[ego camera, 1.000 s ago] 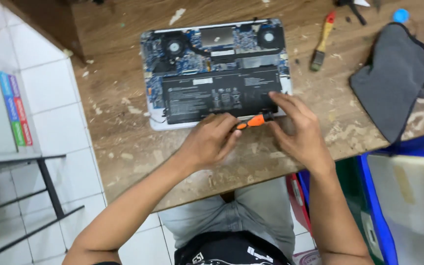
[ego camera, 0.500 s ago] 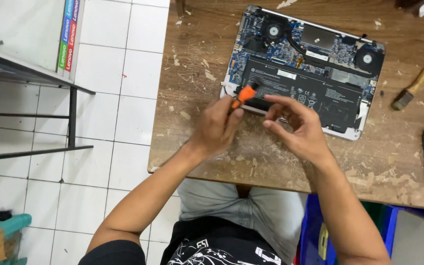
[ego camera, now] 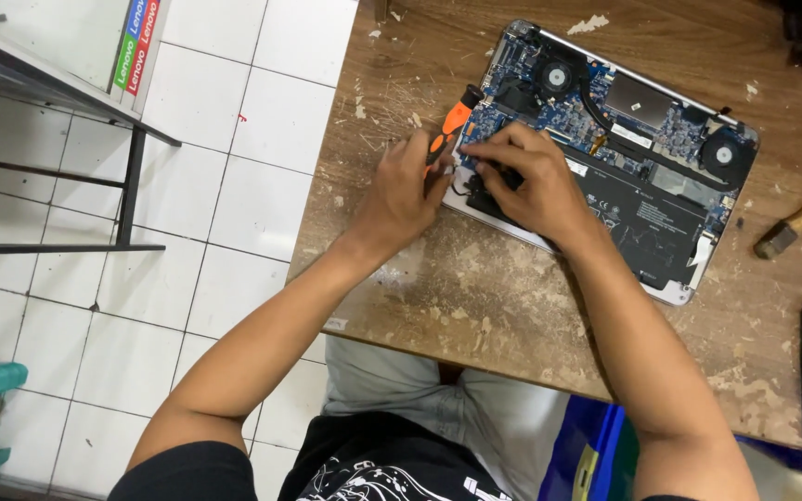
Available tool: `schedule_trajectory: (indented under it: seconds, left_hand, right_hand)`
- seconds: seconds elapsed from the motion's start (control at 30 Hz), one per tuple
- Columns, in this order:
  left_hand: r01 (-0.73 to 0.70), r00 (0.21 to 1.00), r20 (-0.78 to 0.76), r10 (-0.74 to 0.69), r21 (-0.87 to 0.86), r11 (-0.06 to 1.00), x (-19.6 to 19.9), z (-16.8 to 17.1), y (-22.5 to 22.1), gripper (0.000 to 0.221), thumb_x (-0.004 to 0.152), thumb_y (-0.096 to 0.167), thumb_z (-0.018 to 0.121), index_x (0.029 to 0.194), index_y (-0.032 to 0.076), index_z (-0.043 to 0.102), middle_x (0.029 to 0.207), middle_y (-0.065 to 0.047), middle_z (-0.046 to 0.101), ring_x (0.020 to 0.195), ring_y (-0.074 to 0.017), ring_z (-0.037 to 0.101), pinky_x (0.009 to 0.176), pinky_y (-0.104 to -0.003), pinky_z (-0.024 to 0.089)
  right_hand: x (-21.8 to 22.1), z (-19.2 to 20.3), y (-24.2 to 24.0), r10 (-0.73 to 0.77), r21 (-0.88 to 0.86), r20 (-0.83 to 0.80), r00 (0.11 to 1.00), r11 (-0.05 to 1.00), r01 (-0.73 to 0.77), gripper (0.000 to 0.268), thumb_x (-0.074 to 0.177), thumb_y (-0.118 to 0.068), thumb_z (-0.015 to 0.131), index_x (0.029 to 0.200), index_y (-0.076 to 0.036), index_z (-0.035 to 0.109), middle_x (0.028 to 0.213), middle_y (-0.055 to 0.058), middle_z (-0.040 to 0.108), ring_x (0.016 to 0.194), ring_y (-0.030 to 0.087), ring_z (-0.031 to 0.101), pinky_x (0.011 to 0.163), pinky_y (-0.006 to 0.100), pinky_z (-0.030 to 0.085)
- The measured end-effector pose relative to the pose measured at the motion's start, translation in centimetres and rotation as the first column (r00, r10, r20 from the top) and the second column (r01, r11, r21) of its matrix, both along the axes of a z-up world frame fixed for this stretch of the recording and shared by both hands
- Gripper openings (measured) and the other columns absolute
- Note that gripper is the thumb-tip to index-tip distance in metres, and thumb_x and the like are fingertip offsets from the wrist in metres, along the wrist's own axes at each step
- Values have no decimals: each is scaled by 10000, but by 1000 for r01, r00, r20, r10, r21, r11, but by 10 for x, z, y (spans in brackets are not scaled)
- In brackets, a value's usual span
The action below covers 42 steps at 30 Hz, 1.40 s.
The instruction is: The person uses a screwdriver to remove screws from the back of a laptop, then uses a prying tool to disconnect the battery connector from the motherboard. They continue to unscrew components inside the laptop chassis.
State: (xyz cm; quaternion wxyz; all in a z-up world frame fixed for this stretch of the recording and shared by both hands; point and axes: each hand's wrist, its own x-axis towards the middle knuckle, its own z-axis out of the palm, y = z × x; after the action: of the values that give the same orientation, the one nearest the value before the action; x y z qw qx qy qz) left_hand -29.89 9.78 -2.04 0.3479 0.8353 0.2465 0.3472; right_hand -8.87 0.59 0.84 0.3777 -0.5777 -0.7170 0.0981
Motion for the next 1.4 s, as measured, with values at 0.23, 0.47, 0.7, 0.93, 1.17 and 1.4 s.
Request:
schedule_trajectory:
  seconds: [0.23,0.47,0.7,0.93,1.17,1.4]
  left_hand:
    - [-42,999,22,44,-63,997,8,-4,-3,356,885,95,873,932,116,521,869,-119,736,897,-363,708,893,-454,510]
    - [-36,999,24,39,-114,993,12,-4,-5,362,906,103,857,925,154,499,945,-45,789,908,-287,689,930,-403,465]
    - [-84,996,-31,79,-221,972,12,2,-14,342,895,80,843,936,140,509,942,-89,813,908,-288,684,961,-405,439]
    - [-75,997,-26,71,-219,973,15,11,-16,330,894,52,816,955,145,505,927,-88,799,901,-279,654,961,-428,420]
    - [-128,991,-55,118,-233,964,20,28,-25,297,881,11,782,989,95,518,828,-113,740,836,-303,654,943,-449,440]
    - [-119,993,-6,120,-203,972,22,13,-21,269,898,-2,755,1006,84,525,792,-86,685,816,-282,636,910,-443,467]
  right_hand:
    - [6,-3,-5,2,-34,51,999,999,0,217,984,-40,789,1179,-121,840,1074,87,708,940,336,696,882,423,478]
    - [12,-13,-4,30,-17,-19,999,999,-31,116,985,-76,814,1082,-128,853,1105,58,730,982,296,708,908,387,448]
    - [11,-12,-5,27,-20,-47,999,999,-28,23,1022,-114,846,1038,-126,857,1117,57,736,1008,298,717,920,394,444]
    - [10,-12,-2,-12,-48,-115,993,999,6,40,998,-81,877,1000,-99,842,1079,81,748,929,309,724,888,396,459]
    - [13,-13,-2,-12,-32,-230,973,999,5,150,961,55,817,1044,-68,840,1070,104,773,870,305,735,833,387,532]
    - [15,-12,-2,15,-7,-243,970,1000,-17,232,955,143,751,1103,-15,835,1059,173,741,835,338,729,791,431,552]
